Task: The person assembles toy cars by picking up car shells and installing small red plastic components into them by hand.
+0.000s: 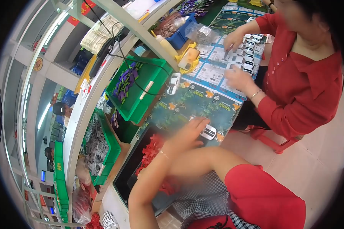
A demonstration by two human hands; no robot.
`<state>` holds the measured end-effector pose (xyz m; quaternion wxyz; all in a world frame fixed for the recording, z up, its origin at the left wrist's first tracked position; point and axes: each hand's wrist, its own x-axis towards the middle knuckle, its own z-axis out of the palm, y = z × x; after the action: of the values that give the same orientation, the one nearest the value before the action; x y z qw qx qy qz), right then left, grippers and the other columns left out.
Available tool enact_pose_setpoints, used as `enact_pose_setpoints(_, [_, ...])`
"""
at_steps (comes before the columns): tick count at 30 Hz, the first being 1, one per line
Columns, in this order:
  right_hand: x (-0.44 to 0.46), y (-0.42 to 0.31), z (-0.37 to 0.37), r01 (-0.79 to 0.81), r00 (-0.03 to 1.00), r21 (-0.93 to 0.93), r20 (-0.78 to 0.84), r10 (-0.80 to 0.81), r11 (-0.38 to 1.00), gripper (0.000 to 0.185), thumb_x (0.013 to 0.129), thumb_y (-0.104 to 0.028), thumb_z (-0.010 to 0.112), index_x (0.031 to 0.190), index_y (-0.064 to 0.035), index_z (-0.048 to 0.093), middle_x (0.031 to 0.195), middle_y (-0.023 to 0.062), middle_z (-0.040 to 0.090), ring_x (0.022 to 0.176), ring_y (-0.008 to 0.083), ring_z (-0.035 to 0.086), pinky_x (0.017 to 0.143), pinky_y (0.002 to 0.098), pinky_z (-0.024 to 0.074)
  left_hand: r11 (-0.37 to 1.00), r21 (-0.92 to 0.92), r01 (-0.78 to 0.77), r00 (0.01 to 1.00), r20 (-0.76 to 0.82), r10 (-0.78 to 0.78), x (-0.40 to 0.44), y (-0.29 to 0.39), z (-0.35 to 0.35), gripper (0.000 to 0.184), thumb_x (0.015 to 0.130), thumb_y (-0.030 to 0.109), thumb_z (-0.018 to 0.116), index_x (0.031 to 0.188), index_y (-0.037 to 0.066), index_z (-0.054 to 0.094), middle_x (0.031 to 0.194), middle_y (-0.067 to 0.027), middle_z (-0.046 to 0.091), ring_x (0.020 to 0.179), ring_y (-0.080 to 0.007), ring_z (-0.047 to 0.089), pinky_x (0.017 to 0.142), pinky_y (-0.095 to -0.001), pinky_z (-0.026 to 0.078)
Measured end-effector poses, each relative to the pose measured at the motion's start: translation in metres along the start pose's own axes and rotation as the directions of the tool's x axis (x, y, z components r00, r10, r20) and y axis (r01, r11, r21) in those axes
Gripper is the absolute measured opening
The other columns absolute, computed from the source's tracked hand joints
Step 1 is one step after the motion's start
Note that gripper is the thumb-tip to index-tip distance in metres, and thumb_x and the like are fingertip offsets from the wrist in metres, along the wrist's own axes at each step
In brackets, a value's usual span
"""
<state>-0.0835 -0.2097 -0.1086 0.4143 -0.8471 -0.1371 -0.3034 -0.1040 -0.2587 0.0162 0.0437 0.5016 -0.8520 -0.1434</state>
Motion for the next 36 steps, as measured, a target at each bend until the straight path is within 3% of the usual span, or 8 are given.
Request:
enact_pose_setpoints(7, [0.013, -0.004, 0.019, 0.042, 0.997, 0.074, -0.074, -0.037, 0.996, 0.020, 0.075, -0.014, 0.062, 0.093, -0.0041, 0.063, 0.103, 0.0151, 0.062, 0.095, 0.0311, 0.060, 0.075, 0.0413, 0.0500, 0.957, 0.280, 0.076, 0.997, -0.030, -0.070, 0.010, -0.019, 0.028, 0.074, 0.063, 0.028, 0.080, 0.127, 0.014, 0.046, 0.118, -0.0087, 0.048, 0.112, -0.0306, 0.047, 0.098, -0.0553, 0.036])
enact_pose_setpoints(10, [0.033, -0.006, 0.020, 0.078, 0.989, 0.091, -0.131, -0.066, 0.993, 0.021, 0.076, -0.014, 0.062, 0.094, -0.0039, 0.063, 0.104, 0.0154, 0.062, 0.096, 0.0316, 0.060, 0.075, 0.0413, 0.0501, 0.974, -0.077, 0.213, 0.916, -0.332, -0.226, -0.005, -0.010, 0.005, 0.069, 0.070, 0.024, 0.076, 0.129, 0.010, 0.043, 0.117, -0.0121, 0.050, 0.107, -0.0322, 0.051, 0.096, -0.0454, 0.040])
enact_pose_setpoints(15, [0.073, -0.027, 0.034, 0.139, 0.974, 0.156, -0.199, -0.107, 0.978, 0.023, 0.076, -0.014, 0.062, 0.096, -0.0036, 0.062, 0.107, 0.0159, 0.062, 0.098, 0.0324, 0.060, 0.076, 0.0413, 0.0503, 0.742, -0.661, 0.111, 0.487, -0.615, -0.620, -0.098, 0.002, -0.016, 0.053, 0.095, 0.016, 0.048, 0.140, 0.004, 0.025, 0.119, -0.0130, 0.051, 0.105, -0.0276, 0.057, 0.089, -0.0372, 0.047])
enact_pose_setpoints(16, [0.075, -0.028, 0.046, 0.148, 0.973, 0.178, -0.202, -0.111, 0.973, 0.023, 0.076, -0.014, 0.062, 0.097, -0.0035, 0.062, 0.108, 0.0160, 0.062, 0.098, 0.0326, 0.060, 0.076, 0.0413, 0.0503, 0.216, -0.878, -0.428, 0.343, -0.379, -0.859, -0.119, 0.015, -0.022, 0.045, 0.099, 0.027, 0.039, 0.137, 0.006, 0.029, 0.115, -0.0142, 0.053, 0.097, -0.0315, 0.061, 0.085, -0.0426, 0.050])
enact_pose_setpoints(19, [0.082, -0.031, 0.112, 0.170, 0.972, 0.271, -0.202, -0.117, 0.947, 0.024, 0.076, -0.013, 0.062, 0.098, -0.0033, 0.062, 0.110, 0.0163, 0.062, 0.099, 0.0330, 0.060, 0.076, 0.0413, 0.0504, 0.359, -0.782, -0.510, 0.111, -0.473, -0.874, -0.195, 0.035, -0.027, 0.054, 0.096, 0.051, 0.034, 0.133, 0.011, 0.035, 0.110, -0.0137, 0.055, 0.091, -0.0340, 0.062, 0.080, -0.0452, 0.051])
enact_pose_setpoints(21, [0.092, -0.076, 0.024, 0.025, 0.823, -0.105, 0.567, 0.040, 0.994, 0.026, 0.077, -0.008, 0.060, 0.101, -0.0012, 0.061, 0.104, 0.0170, 0.064, 0.084, 0.0359, 0.064, 0.069, 0.0411, 0.0532, 0.389, -0.767, -0.510, 0.020, -0.463, -0.886, -0.244, 0.037, -0.020, 0.056, 0.096, 0.052, 0.030, 0.133, 0.012, 0.036, 0.108, -0.0127, 0.056, 0.088, -0.0312, 0.062, 0.076, -0.0450, 0.053])
enact_pose_setpoints(24, [0.103, -0.088, 0.016, -0.086, 0.946, -0.399, 0.256, 0.201, 0.913, 0.017, 0.069, -0.005, 0.061, 0.086, -0.0021, 0.063, 0.091, 0.0152, 0.060, 0.082, 0.0337, 0.063, 0.065, 0.0429, 0.0536, 0.344, -0.841, -0.417, -0.254, -0.256, -0.933, -0.291, 0.031, 0.000, 0.050, 0.095, 0.046, 0.028, 0.126, 0.010, 0.046, 0.103, -0.0119, 0.058, 0.089, -0.0325, 0.062, 0.070, -0.0472, 0.054])
enact_pose_setpoints(36, [0.104, -0.098, 0.013, 0.103, 0.988, -0.187, -0.096, -0.122, 0.977, 0.014, 0.064, -0.006, 0.071, 0.073, -0.0075, 0.060, 0.096, 0.0063, 0.053, 0.095, 0.0263, 0.050, 0.081, 0.0391, 0.0399, -0.004, -0.861, -0.508, 0.099, -0.054, -0.994, -0.274, 0.026, 0.046, 0.040, 0.097, 0.038, 0.029, 0.120, 0.011, 0.048, 0.111, -0.0049, 0.057, 0.100, -0.0198, 0.058, 0.083, -0.0374, 0.049])
